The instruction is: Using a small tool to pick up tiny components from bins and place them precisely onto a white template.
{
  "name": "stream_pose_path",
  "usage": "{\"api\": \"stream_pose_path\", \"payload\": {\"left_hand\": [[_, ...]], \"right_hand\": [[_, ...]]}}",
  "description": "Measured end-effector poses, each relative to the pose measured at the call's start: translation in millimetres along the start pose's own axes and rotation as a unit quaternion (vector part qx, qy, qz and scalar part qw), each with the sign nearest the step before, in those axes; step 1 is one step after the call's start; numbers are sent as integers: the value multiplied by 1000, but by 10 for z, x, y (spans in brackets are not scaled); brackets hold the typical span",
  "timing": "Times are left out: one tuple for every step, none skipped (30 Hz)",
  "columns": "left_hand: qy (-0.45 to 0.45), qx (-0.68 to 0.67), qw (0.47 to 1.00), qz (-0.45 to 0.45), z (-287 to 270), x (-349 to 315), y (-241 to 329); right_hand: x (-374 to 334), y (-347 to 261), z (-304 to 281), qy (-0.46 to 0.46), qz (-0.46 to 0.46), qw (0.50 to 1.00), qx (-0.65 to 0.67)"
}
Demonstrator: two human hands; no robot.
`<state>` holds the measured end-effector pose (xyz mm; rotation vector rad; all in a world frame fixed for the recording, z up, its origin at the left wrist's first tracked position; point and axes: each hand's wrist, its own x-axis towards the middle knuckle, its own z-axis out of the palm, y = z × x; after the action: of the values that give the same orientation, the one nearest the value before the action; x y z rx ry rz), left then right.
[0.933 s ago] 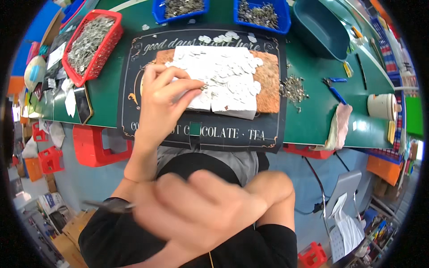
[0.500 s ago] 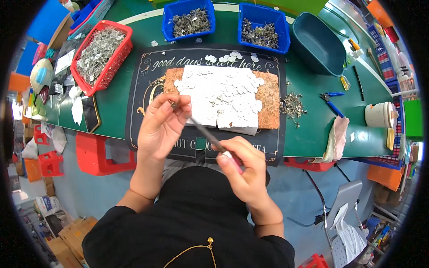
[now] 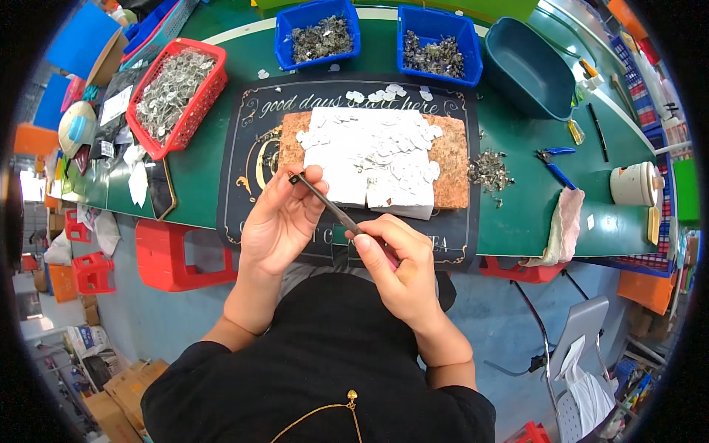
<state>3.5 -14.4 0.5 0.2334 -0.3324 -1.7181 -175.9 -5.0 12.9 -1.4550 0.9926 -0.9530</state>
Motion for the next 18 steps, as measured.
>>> {"api": "stream_pose_path", "payload": {"left_hand": [[1,-10,1000,-6,-1,0,-3],[2,-20,1000,-11,-1,-1,-6],[2,-20,1000,-11,-4,-2,-15],[3,-31,999,-16,-6,-2,-23],[5,-42,999,-20,-9,-3,-29],[6,-42,999,-20,-5,-6,-29],[6,-43,999,-21,2,-7,-28],[5,-44,999,-22,7,-8,-27],[6,-44,999,-21,8,-9,-26],[7,-44,999,-22,9,-11,-26],[7,-45,999,-23,9,-11,-27],[8,-45,999,-22,7,-9,-28],[9,-43,999,-22,3,-6,-30],[10,-41,999,-21,0,-4,-30],[11,-41,999,-21,-2,-7,-30],[16,-35,999,-21,-4,-10,-29],[20,-28,999,-22,-6,-12,-28],[21,-28,999,-22,-7,-11,-30]], "right_hand": [[-1,-1,5,2,0,1000,0],[-1,-2,9,4,1,1000,0],[-4,7,12,4,1,1000,0],[-8,20,15,6,3,1000,5],[-10,27,18,8,6,1000,11],[-13,28,15,7,6,1000,11],[-15,29,10,2,18,1000,20],[-17,29,7,-3,29,999,30],[-15,26,6,-3,29,999,30],[-13,21,5,-7,32,999,39],[-11,18,5,-10,35,998,48],[-10,23,7,-11,36,998,48],[-9,31,12,-8,35,998,47],[-8,37,15,-5,34,998,45],[-9,41,15,-6,35,998,46],[-9,44,13,-7,38,998,43],[-8,48,13,-8,42,998,40],[-4,57,22,-8,43,998,40]]}}
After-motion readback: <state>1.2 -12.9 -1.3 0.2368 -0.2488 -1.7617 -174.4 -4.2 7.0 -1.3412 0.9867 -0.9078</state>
